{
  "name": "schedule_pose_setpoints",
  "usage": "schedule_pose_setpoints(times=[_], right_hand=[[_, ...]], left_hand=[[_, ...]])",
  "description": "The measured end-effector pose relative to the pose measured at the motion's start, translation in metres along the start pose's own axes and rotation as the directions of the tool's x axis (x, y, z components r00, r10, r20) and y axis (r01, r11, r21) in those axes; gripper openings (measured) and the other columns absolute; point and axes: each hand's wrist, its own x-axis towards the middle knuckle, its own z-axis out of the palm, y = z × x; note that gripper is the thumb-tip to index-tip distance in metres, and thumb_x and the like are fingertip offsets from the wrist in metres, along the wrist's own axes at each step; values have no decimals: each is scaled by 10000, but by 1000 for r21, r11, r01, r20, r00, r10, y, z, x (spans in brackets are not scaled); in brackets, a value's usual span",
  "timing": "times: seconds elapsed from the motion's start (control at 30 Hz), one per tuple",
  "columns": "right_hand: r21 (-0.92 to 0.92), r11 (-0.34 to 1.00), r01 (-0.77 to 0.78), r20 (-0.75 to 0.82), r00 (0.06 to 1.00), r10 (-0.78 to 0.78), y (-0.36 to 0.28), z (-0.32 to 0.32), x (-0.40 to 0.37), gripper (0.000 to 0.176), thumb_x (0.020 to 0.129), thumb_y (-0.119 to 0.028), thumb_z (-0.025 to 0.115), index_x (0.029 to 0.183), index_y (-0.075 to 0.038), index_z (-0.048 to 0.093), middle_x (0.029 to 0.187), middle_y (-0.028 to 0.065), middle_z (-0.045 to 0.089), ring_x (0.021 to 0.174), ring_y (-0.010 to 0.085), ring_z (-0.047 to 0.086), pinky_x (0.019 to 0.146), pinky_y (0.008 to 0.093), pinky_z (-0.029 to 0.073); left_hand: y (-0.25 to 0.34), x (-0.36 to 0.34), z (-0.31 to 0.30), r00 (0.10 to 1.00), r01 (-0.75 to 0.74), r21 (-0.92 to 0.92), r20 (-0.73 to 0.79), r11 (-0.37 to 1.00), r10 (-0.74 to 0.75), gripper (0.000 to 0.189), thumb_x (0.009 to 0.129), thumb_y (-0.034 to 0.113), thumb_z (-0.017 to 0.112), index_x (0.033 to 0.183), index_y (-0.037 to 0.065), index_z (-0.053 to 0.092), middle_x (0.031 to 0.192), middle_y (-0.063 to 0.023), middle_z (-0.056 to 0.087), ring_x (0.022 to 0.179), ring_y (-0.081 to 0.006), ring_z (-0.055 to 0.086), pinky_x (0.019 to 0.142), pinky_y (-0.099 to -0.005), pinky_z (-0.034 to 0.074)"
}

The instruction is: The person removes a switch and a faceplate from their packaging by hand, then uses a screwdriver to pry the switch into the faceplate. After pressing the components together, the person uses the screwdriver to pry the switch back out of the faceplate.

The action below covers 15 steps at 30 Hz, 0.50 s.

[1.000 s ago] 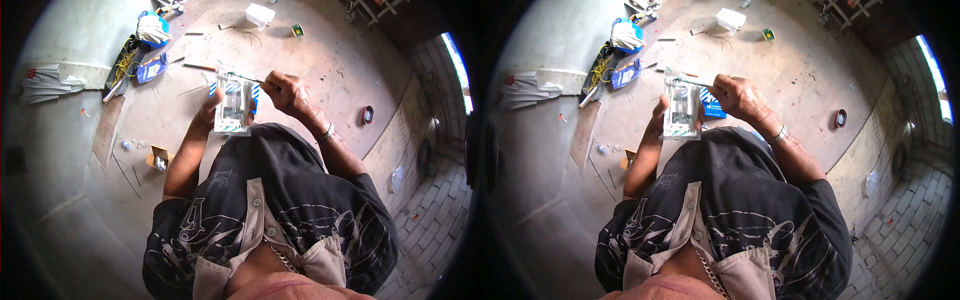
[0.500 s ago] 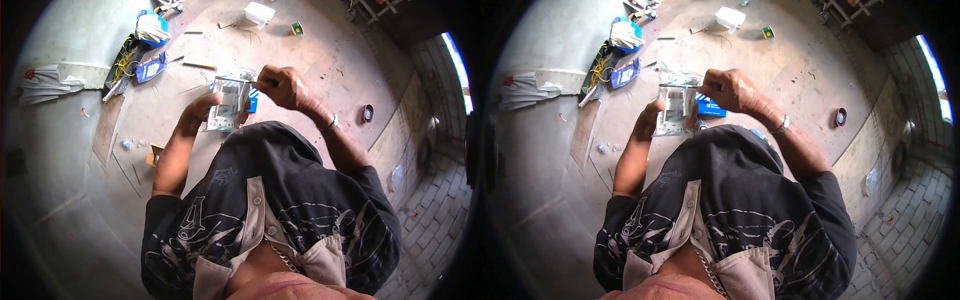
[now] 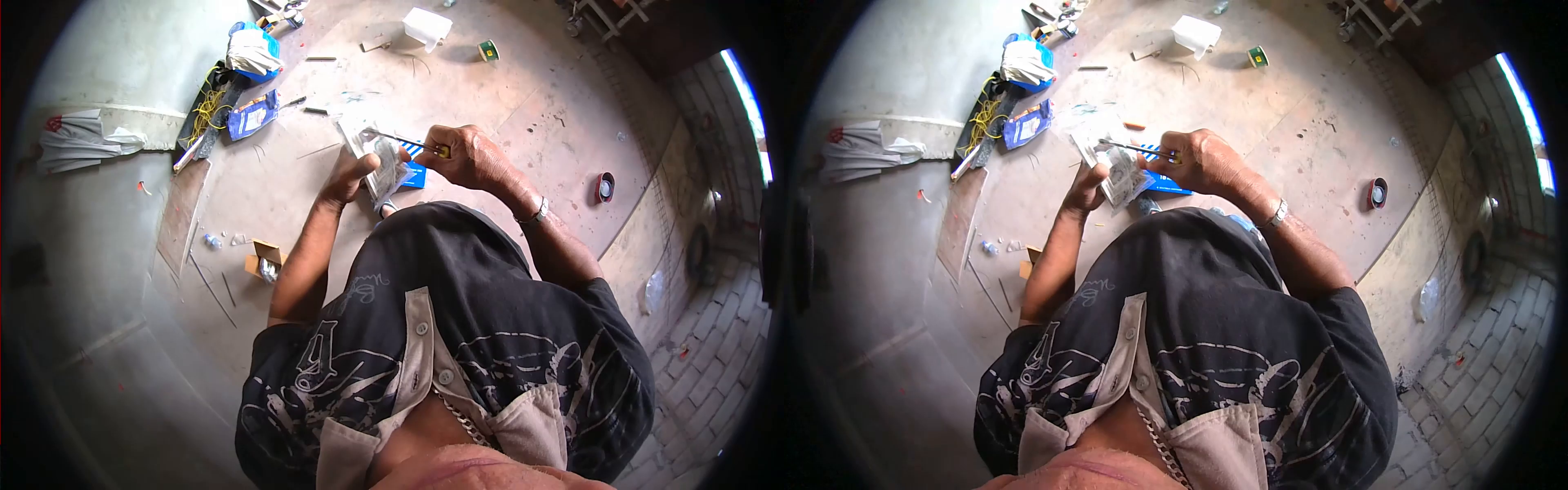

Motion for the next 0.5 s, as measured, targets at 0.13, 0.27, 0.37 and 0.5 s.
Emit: schedule_pose_setpoints(times=[0.13, 0.27, 0.37, 0.5], right_hand=[[-11, 986, -165, 73, 984, 165, 25, 9, -8, 252, 897, -238, 597, 860, 0, 671, 690, 162, 657, 614, 225, 642, 585, 347, 501], [459, 884, -82, 23, 996, 80, 0, 9, -3, 248, 919, -180, 554, 1018, 25, 652, 806, 134, 688, 709, 173, 652, 641, 325, 520], [364, 932, 2, 17, 1000, -8, 1, 22, 10, 304, 884, -248, 620, 1014, 25, 657, 859, 144, 691, 739, 193, 659, 703, 330, 530], [456, 879, -140, 86, 990, 114, -8, 23, 9, 356, 830, -301, 694, 954, 31, 664, 817, 138, 686, 747, 181, 648, 673, 318, 521]], left_hand=[[-5, -13, 0, 997, -72, 14, -39, 997, 72, 954, 652, 553, 763, 1297, -51, 403, 1009, -165, 631, 975, -228, 610, 869, -359, 496], [-14, -15, 0, 998, -58, 170, 14, 984, 57, 929, 688, 459, 776, 1342, -51, 358, 1035, -142, 631, 997, -202, 594, 903, -337, 456], [-20, -15, 16, 990, -133, 232, -22, 964, 142, 672, 698, 311, 764, 1224, -10, 495, 993, -93, 628, 962, -181, 592, 839, -316, 472], [-24, -16, 27, 985, -151, 257, -40, 955, 167, 548, 674, 231, 751, 1133, 12, 547, 987, -74, 622, 942, -173, 588, 807, -311, 476]])
